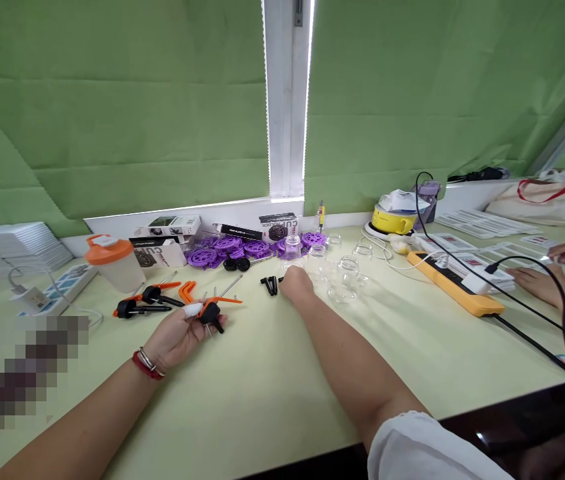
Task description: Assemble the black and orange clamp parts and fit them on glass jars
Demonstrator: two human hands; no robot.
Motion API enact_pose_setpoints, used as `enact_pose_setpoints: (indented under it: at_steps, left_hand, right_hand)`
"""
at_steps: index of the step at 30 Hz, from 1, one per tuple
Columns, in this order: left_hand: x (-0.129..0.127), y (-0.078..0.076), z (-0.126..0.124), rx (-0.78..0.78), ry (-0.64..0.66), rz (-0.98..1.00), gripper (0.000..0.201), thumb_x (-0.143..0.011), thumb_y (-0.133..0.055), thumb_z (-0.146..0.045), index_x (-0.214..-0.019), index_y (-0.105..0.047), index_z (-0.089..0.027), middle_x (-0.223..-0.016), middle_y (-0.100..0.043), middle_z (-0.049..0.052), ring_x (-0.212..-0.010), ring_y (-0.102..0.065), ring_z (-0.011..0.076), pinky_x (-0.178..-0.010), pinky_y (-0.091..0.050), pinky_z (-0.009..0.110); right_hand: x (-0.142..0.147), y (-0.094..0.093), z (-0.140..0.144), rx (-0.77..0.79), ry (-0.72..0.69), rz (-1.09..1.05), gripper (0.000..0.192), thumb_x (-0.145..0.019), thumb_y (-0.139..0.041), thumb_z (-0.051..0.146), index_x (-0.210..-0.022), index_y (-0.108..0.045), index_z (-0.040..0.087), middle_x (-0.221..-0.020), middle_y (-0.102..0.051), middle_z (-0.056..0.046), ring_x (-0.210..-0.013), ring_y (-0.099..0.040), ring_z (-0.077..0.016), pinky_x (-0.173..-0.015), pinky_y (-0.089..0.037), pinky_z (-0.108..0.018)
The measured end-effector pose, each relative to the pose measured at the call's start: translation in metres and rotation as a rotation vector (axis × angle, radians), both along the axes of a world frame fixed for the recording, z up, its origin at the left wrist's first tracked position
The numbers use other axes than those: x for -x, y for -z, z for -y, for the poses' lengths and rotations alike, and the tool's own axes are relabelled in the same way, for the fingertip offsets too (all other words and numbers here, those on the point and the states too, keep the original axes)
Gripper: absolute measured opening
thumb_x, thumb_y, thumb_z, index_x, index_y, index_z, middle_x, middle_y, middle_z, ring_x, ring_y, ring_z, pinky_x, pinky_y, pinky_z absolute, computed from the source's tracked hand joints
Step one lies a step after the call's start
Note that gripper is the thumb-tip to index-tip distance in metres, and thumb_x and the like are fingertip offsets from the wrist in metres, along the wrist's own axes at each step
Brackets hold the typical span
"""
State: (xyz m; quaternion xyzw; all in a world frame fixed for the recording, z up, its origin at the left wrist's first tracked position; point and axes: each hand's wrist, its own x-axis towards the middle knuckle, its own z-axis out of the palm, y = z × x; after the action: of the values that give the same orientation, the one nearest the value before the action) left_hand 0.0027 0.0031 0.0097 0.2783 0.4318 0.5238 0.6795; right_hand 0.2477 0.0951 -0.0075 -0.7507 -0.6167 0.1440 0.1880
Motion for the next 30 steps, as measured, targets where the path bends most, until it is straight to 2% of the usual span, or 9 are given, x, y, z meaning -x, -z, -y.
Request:
enact_pose_setpoints:
  at_steps: [4, 8, 11, 13, 15, 19, 22, 24, 30]
  left_hand:
    - [0.002, -0.003, -0.001, -0.021, -0.02, 0.015, 0.012, -0.081, -0.045, -0.007, -0.086, -0.055, -0.012, -0.078, -0.062, 0.007, -0.075, -0.067, 0.019, -0.075, -0.056, 0.035]
    - [0.005, -0.005, -0.002, -0.026, -0.042, 0.051, 0.014, -0.084, -0.043, -0.01, -0.089, -0.056, -0.012, -0.077, -0.063, 0.007, -0.072, -0.066, 0.0186, -0.071, -0.057, 0.035]
    - [0.01, -0.006, -0.003, -0.031, -0.042, 0.083, 0.013, -0.085, -0.044, -0.012, -0.086, -0.057, -0.012, -0.076, -0.063, 0.009, -0.071, -0.065, 0.019, -0.069, -0.057, 0.035]
    - [0.013, -0.005, -0.005, -0.057, -0.042, 0.108, 0.015, -0.086, -0.043, -0.014, -0.084, -0.057, -0.011, -0.076, -0.063, 0.01, -0.071, -0.065, 0.0191, -0.07, -0.056, 0.036]
    - [0.016, -0.004, -0.006, -0.082, -0.052, 0.136, 0.017, -0.087, -0.041, -0.015, -0.084, -0.057, -0.011, -0.077, -0.063, 0.011, -0.071, -0.064, 0.0191, -0.07, -0.056, 0.037]
    - [0.016, -0.005, -0.008, -0.12, -0.1, 0.196, 0.016, -0.087, -0.041, -0.017, -0.085, -0.057, -0.012, -0.079, -0.063, 0.01, -0.07, -0.063, 0.0184, -0.07, -0.055, 0.037]
    - [0.016, -0.005, -0.008, -0.158, -0.115, 0.22, 0.016, -0.087, -0.042, -0.018, -0.086, -0.057, -0.012, -0.08, -0.063, 0.01, -0.069, -0.063, 0.0187, -0.069, -0.055, 0.038]
    - [0.016, -0.005, -0.008, -0.178, -0.103, 0.231, 0.017, -0.087, -0.043, -0.02, -0.085, -0.057, -0.012, -0.08, -0.063, 0.01, -0.07, -0.063, 0.0194, -0.07, -0.055, 0.04]
    - [0.015, -0.003, -0.008, -0.197, -0.07, 0.241, 0.016, -0.087, -0.043, -0.019, -0.083, -0.057, -0.012, -0.08, -0.063, 0.009, -0.074, -0.063, 0.0193, -0.073, -0.055, 0.04]
  right_hand:
    - [-0.003, 0.0, 0.001, 0.016, 0.01, 0.032, 0.016, -0.066, -0.062, 0.012, -0.083, -0.062, 0.012, -0.086, -0.063, -0.016, -0.075, -0.061, -0.0244, -0.054, -0.04, -0.027]
    - [-0.003, -0.005, 0.002, 0.006, -0.017, 0.044, 0.011, -0.067, -0.061, 0.015, -0.078, -0.062, 0.012, -0.082, -0.063, -0.014, -0.072, -0.06, -0.0228, -0.054, -0.038, -0.026]
    - [0.001, -0.013, 0.006, -0.056, -0.117, -0.015, 0.008, -0.07, -0.058, 0.019, -0.074, -0.062, 0.014, -0.075, -0.063, -0.009, -0.069, -0.058, -0.0188, -0.053, -0.037, -0.025]
    - [0.008, -0.018, 0.012, -0.098, -0.263, -0.21, 0.01, -0.072, -0.056, 0.022, -0.076, -0.062, 0.015, -0.069, -0.061, -0.005, -0.063, -0.056, -0.015, -0.052, -0.036, -0.023]
    - [0.019, -0.021, 0.021, -0.065, -0.427, -0.504, 0.012, -0.073, -0.055, 0.024, -0.08, -0.06, 0.016, -0.065, -0.058, -0.001, -0.058, -0.053, -0.0116, -0.051, -0.037, -0.021]
    - [0.041, -0.023, 0.041, 0.17, -0.665, -0.961, 0.016, -0.071, -0.063, 0.026, -0.082, -0.057, 0.015, -0.068, -0.059, 0.001, -0.062, -0.055, -0.0097, -0.057, -0.043, -0.021]
    - [0.053, -0.017, 0.052, 0.398, -0.76, -1.119, 0.023, -0.07, -0.067, 0.03, -0.081, -0.055, 0.013, -0.074, -0.062, -0.002, -0.063, -0.06, -0.0111, -0.058, -0.048, -0.024]
    - [0.059, -0.01, 0.056, 0.469, -0.769, -1.128, 0.025, -0.07, -0.068, 0.03, -0.081, -0.054, 0.013, -0.071, -0.062, -0.002, -0.058, -0.06, -0.0108, -0.054, -0.049, -0.024]
    - [0.075, 0.007, 0.06, 0.374, -0.728, -0.966, 0.016, -0.072, -0.065, 0.018, -0.082, -0.054, 0.014, -0.055, -0.057, 0.003, -0.052, -0.058, -0.0088, -0.05, -0.048, -0.019]
